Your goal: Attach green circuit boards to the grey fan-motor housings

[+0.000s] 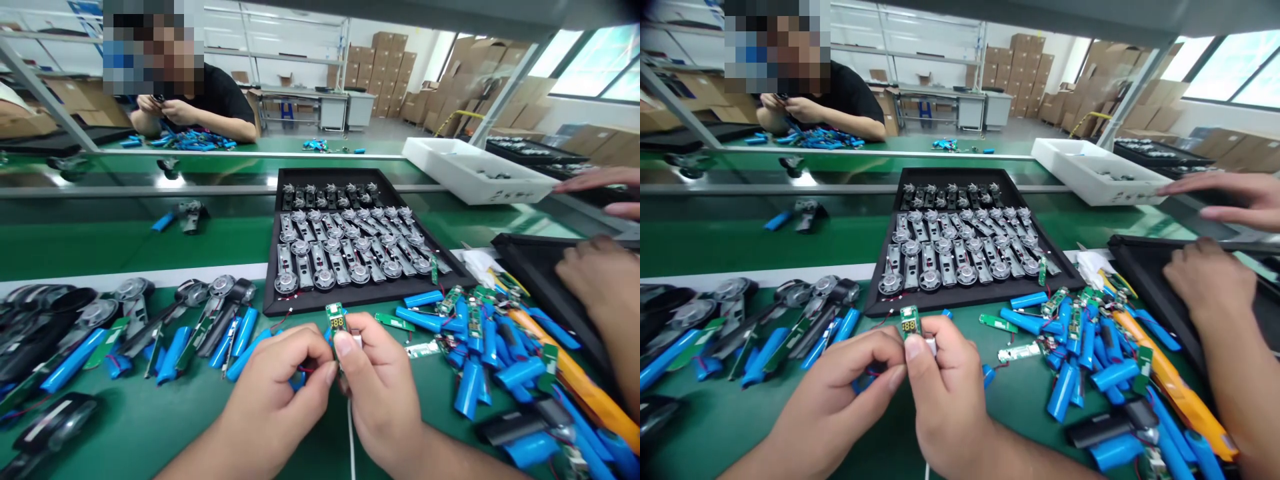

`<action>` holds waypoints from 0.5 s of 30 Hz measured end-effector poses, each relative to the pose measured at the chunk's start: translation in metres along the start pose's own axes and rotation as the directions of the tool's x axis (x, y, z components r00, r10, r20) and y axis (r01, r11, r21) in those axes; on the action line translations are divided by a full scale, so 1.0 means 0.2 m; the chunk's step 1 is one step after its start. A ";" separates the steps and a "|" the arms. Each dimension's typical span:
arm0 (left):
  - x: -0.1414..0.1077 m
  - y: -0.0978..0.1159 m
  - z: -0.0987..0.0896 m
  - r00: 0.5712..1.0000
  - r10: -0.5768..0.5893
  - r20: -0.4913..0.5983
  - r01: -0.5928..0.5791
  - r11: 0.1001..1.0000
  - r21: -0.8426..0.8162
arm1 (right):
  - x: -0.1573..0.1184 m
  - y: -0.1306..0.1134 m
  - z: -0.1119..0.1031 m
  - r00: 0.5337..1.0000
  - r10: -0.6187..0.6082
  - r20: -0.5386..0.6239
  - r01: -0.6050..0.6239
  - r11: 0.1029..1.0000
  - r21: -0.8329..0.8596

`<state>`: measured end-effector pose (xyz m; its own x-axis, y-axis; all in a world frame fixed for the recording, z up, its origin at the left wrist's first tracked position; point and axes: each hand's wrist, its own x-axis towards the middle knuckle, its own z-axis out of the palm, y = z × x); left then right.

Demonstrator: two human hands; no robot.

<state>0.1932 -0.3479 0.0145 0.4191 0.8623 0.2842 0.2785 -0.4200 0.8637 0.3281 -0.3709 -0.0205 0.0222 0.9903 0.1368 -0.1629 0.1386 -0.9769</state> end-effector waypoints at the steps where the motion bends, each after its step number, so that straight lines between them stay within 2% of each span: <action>1: 0.00 0.00 0.00 1.000 -0.006 0.000 0.006 1.000 -0.013 | 0.00 0.00 0.00 1.000 0.005 -0.003 -0.005 1.000 0.024; 4: -0.01 -0.01 0.01 1.000 -0.025 -0.007 0.025 0.998 -0.060 | -0.01 0.00 0.00 1.000 0.004 -0.013 -0.003 0.997 0.074; 9: -0.02 -0.01 -0.01 0.993 -0.114 -0.017 0.112 0.988 -0.109 | 0.02 -0.02 -0.01 1.000 0.011 -0.027 -0.009 0.998 0.059; 15: 0.00 -0.01 -0.03 0.980 -0.198 0.005 0.194 0.956 -0.221 | 0.04 0.01 -0.03 0.989 0.149 0.009 -0.146 0.952 0.267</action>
<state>0.1866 -0.3456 0.0151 0.3599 0.9269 0.1060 0.1568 -0.1721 0.9725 0.3343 -0.3636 -0.0215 -0.0114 0.9999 -0.0090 -0.4221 -0.0130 -0.9065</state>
